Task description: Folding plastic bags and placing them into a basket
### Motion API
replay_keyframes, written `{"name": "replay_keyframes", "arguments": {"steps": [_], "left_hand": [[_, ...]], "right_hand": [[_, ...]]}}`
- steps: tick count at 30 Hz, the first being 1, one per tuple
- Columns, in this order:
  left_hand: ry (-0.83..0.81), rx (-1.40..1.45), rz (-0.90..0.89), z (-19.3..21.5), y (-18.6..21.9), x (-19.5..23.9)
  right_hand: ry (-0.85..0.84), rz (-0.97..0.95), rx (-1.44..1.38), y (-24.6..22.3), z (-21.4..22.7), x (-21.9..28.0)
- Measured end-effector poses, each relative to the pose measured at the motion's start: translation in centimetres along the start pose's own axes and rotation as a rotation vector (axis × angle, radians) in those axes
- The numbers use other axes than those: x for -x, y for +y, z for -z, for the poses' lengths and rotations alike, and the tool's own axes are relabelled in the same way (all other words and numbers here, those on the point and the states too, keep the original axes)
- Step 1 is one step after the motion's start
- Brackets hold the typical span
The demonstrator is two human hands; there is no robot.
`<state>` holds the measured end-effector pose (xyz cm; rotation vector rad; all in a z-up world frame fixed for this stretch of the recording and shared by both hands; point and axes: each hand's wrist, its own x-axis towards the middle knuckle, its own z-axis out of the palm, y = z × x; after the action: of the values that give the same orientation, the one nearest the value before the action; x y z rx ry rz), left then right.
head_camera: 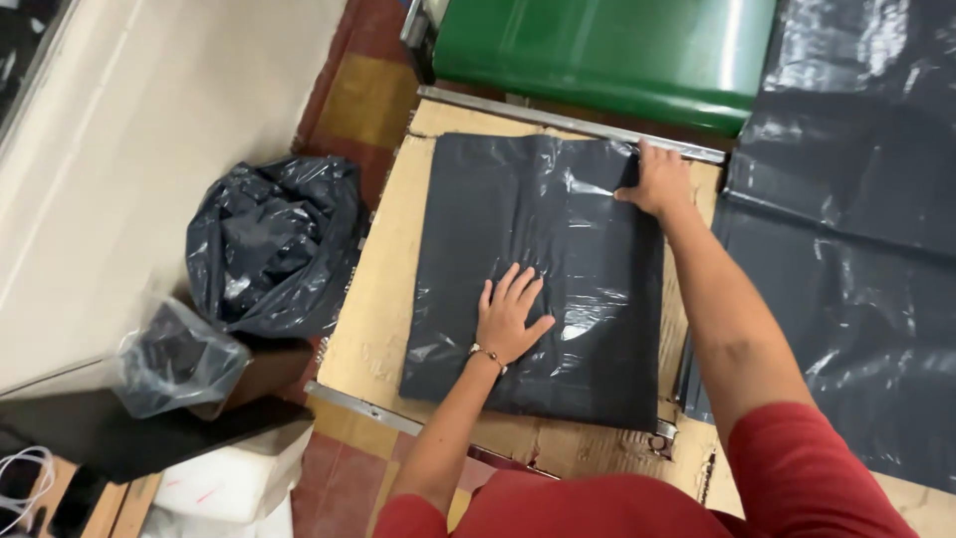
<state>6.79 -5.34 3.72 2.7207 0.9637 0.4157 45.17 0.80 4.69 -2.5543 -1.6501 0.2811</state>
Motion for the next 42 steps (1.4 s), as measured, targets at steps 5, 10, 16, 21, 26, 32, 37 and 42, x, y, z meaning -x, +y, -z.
{"name": "replay_keyframes", "arguments": {"steps": [5, 10, 16, 21, 26, 32, 37, 42], "left_hand": [[0.13, 0.604, 0.237, -1.3, -4.8, -3.0], [-0.233, 1.715, 0.722, -0.4, -13.8, -4.5], [-0.124, 2.076, 1.042, -4.3, -27.3, -0.3], [-0.177, 1.738, 1.002, -3.0, -27.2, 1.1], [-0.113, 0.519, 0.753, 2.7, -19.3, 1.6], [0.113, -0.225, 0.207, 5.5, -4.6, 0.4], [-0.027, -0.098, -0.074, 1.0, -0.4, 2.2], [-0.145, -0.147, 0.065, 6.4, -4.8, 8.5]], "right_hand": [[0.075, -0.047, -0.181, 3.0, -6.4, -1.9], [0.423, 0.263, -0.502, -4.5, 5.1, 16.2], [0.415, 0.343, -0.508, -5.6, 0.2, 31.9], [0.33, 0.356, -0.378, -6.7, -4.2, 36.8], [0.2, 0.3, -0.272, -6.1, -2.8, 38.6], [0.41, 0.403, -0.426, -12.0, 0.6, 31.7], [0.482, 0.386, -0.278, -19.8, -4.7, 26.3], [0.479, 0.31, -0.094, -14.1, -6.8, 28.5]]}}
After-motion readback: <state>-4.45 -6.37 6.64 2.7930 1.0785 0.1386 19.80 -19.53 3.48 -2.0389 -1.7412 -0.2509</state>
